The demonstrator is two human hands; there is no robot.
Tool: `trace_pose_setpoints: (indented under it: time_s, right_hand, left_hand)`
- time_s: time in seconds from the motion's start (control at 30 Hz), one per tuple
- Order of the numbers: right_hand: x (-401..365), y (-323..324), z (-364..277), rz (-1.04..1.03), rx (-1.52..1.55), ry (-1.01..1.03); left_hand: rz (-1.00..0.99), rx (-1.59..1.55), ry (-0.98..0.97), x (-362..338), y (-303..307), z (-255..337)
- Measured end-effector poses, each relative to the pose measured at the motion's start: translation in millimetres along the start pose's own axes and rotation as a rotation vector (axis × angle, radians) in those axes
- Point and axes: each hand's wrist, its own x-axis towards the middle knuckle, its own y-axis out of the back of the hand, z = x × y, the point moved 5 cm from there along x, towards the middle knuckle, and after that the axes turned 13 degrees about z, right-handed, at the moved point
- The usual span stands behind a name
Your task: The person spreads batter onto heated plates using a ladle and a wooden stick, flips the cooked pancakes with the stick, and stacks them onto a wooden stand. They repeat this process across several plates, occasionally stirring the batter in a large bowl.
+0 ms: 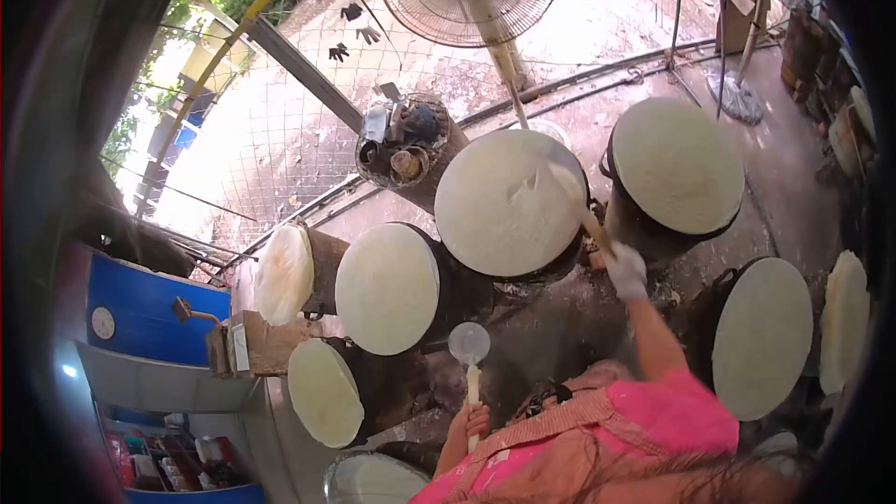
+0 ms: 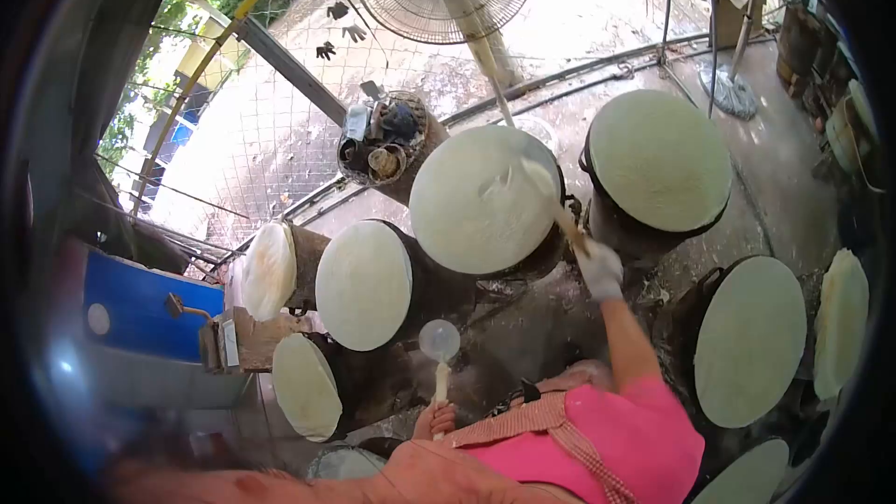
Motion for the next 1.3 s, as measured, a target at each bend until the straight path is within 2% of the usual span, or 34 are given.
trace_pose_setpoints:
  time_s: [0.03,0.07,0.13,0.17,0.2,0.23,0.3,0.33,0.37,0.4,0.43,0.5,0.53,0.6,0.63,0.67,0.7,0.77,0.83,0.87,0.9,0.97,1.0,1.07,1.1,1.17,1.2,1.23,1.27,1.3]
  right_hand:
    - [40,-16,-14,0.028,0.02,-0.001]
    - [80,-37,-24,0.106,-0.066,0.084]
    - [124,-50,-48,-0.161,0.142,-0.321]
    - [134,-34,-59,-0.143,0.18,-0.158]
    - [121,-22,-60,-0.198,0.31,-0.418]
    - [99,-13,-58,-0.251,0.432,-0.662]
    - [55,-63,-23,-0.047,0.59,-0.391]
    - [30,-66,-33,-0.139,0.508,-0.312]
    - [15,-66,-54,-0.223,0.425,-0.229]
    - [12,-39,-79,-0.302,0.26,-0.155]
    - [13,-29,-72,-0.27,0.265,-0.107]
    - [23,-23,-24,-0.132,0.581,-0.596]
    - [22,-30,-18,-0.125,0.589,-0.596]
    - [-3,-42,-8,-0.14,0.897,-0.691]
    - [-26,-43,-24,-0.199,0.729,-0.742]
    - [-42,-47,-40,-0.188,0.788,-0.64]
    - [-52,-40,-39,-0.181,0.784,-0.635]
    - [-54,-33,-40,-0.306,0.46,-0.515]
    - [-18,-27,-17,-0.162,0.407,-0.272]
    - [3,-29,-3,-0.126,0.482,-0.353]
    - [27,-40,9,-0.164,0.576,-0.516]
    - [71,-15,-21,0.021,0.138,-0.286]
    - [76,-22,-18,0.023,0.146,-0.285]
    - [68,-39,-46,0.18,-0.213,0.496]
    - [61,-29,-50,0.162,-0.203,0.493]
    - [50,1,-67,-0.036,-0.208,0.603]
    - [49,1,-51,-0.088,-0.246,0.66]
    - [49,11,-45,-0.088,-0.348,0.655]
    - [45,8,-28,0.039,-0.316,0.538]
    - [33,3,-8,0.172,-0.283,0.406]
  left_hand:
    - [0.088,-0.1,-0.021,2,-1,-3]
    - [0.078,-0.116,-0.067,5,-8,-5]
    - [0.125,-0.144,-0.067,0,-1,-10]
    - [0.16,-0.152,-0.065,-5,0,-7]
    - [-0.064,-0.043,0.018,-9,-6,-13]
    - [-0.084,-0.031,0.023,-7,-8,-9]
    - [-0.123,0.048,-0.015,-15,-2,-12]
    - [-0.021,-0.035,-0.06,-19,-15,-18]
    - [-0.014,-0.04,-0.047,-16,-30,-9]
    - [0.077,-0.189,-0.052,-19,-32,-5]
    - [0.172,-0.346,-0.062,-27,-20,-8]
    - [0.133,-0.226,-0.108,-38,-11,3]
    - [0.063,-0.178,-0.129,-41,-7,11]
    - [0.023,-0.126,-0.136,-55,0,16]
    - [0.005,-0.204,-0.083,-52,-4,20]
    - [-0.016,-0.29,-0.033,-48,-6,21]
    - [-0.02,-0.289,-0.024,-46,-8,21]
    - [-0.013,-0.308,-0.071,-43,-15,25]
    - [-0.029,-0.245,-0.044,-42,-10,31]
    - [-0.032,-0.191,-0.007,-39,-8,36]
    - [-0.05,-0.159,-0.014,-38,-6,45]
    - [0.149,-0.19,-0.092,-30,8,59]
    - [0.147,-0.184,-0.098,-22,4,63]
    - [-0.021,-0.136,0.011,-15,-19,70]
    - [0.051,-0.101,-0.061,-7,-23,83]
    - [0.215,0.038,-0.209,9,-59,89]
    - [0.187,0.075,-0.151,23,-61,108]
    - [0.197,0.147,-0.15,33,-79,115]
    - [0.316,0.324,-0.324,53,-107,131]
    - [0.167,0.201,-0.2,75,-112,148]
